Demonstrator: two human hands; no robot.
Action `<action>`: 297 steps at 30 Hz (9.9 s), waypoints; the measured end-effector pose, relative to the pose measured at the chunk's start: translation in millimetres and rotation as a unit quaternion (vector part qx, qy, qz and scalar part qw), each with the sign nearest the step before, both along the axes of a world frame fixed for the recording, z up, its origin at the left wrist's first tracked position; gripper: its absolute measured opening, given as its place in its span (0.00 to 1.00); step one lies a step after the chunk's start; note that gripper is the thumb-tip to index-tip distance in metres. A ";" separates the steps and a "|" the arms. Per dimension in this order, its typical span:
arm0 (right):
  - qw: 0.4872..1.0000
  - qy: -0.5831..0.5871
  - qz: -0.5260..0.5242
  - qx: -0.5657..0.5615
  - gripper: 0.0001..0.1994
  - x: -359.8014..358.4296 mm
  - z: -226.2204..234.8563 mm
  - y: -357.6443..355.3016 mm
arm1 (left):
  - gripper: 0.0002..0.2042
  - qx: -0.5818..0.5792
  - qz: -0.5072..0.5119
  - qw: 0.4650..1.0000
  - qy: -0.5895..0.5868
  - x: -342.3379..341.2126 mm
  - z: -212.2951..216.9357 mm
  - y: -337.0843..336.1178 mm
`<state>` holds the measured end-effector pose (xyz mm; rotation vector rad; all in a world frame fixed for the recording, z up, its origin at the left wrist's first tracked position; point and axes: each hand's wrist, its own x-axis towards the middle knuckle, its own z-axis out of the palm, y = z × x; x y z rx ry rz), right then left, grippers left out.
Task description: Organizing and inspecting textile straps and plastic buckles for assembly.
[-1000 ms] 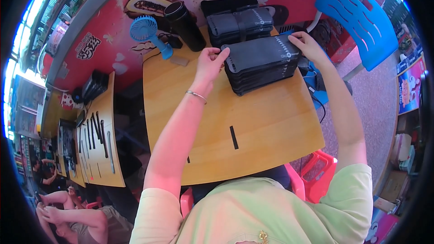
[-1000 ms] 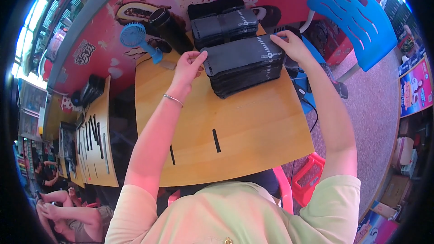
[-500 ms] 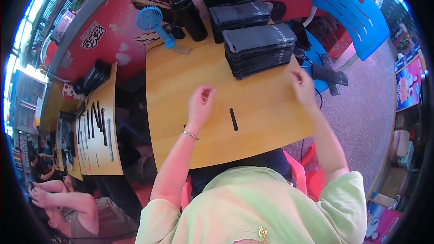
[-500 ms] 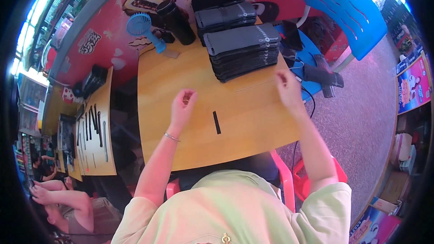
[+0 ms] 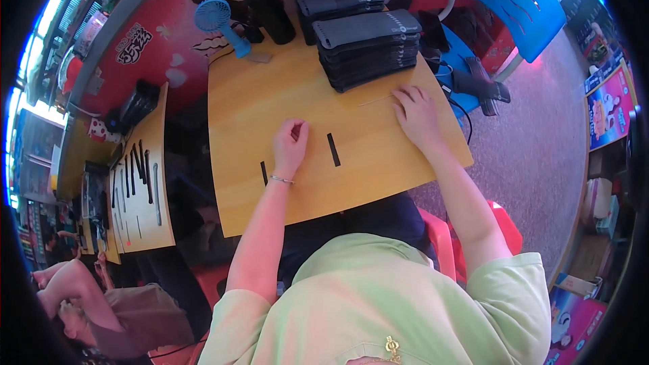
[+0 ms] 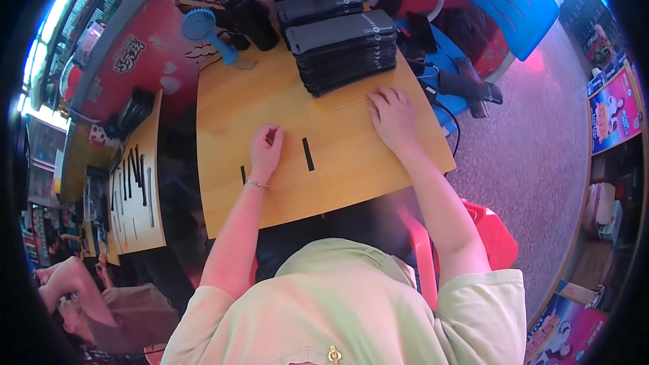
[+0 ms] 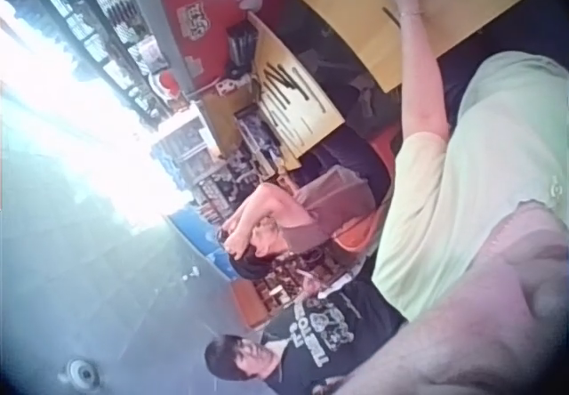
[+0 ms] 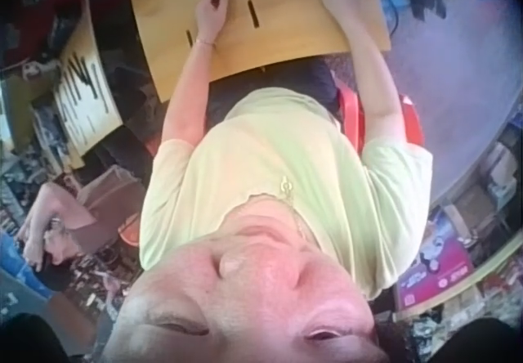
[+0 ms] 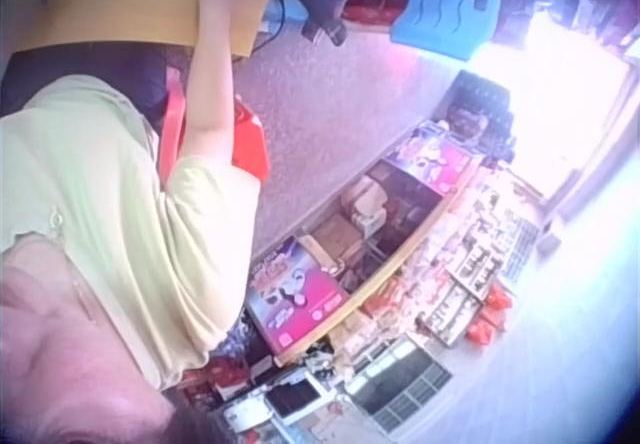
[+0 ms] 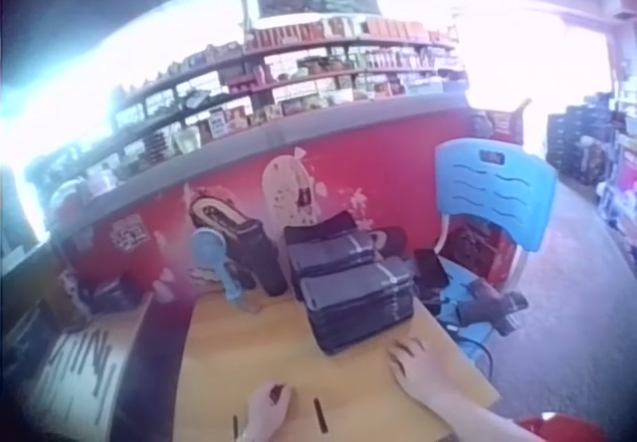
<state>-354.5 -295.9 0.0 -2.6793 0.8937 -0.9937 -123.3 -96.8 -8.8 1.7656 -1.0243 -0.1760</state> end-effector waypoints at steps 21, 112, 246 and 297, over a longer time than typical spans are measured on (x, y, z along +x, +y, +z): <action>0.999 -0.034 0.041 0.010 0.13 -2.7 -2.9 -0.3 | 0.09 0.150 0.041 0.987 -0.030 -10.7 15.1 -35.9; 0.685 0.040 0.062 0.725 0.54 59.7 134.8 -149.4 | 0.45 0.104 -0.091 0.718 0.682 53.9 104.7 -132.4; 0.718 -0.314 0.425 0.454 0.20 120.1 196.4 81.1 | 0.39 -0.093 -0.219 0.757 0.609 97.3 199.5 65.1; 0.885 -0.307 0.282 0.209 0.12 109.9 201.7 88.3 | 0.33 -0.109 -0.223 0.718 0.650 79.2 219.9 67.3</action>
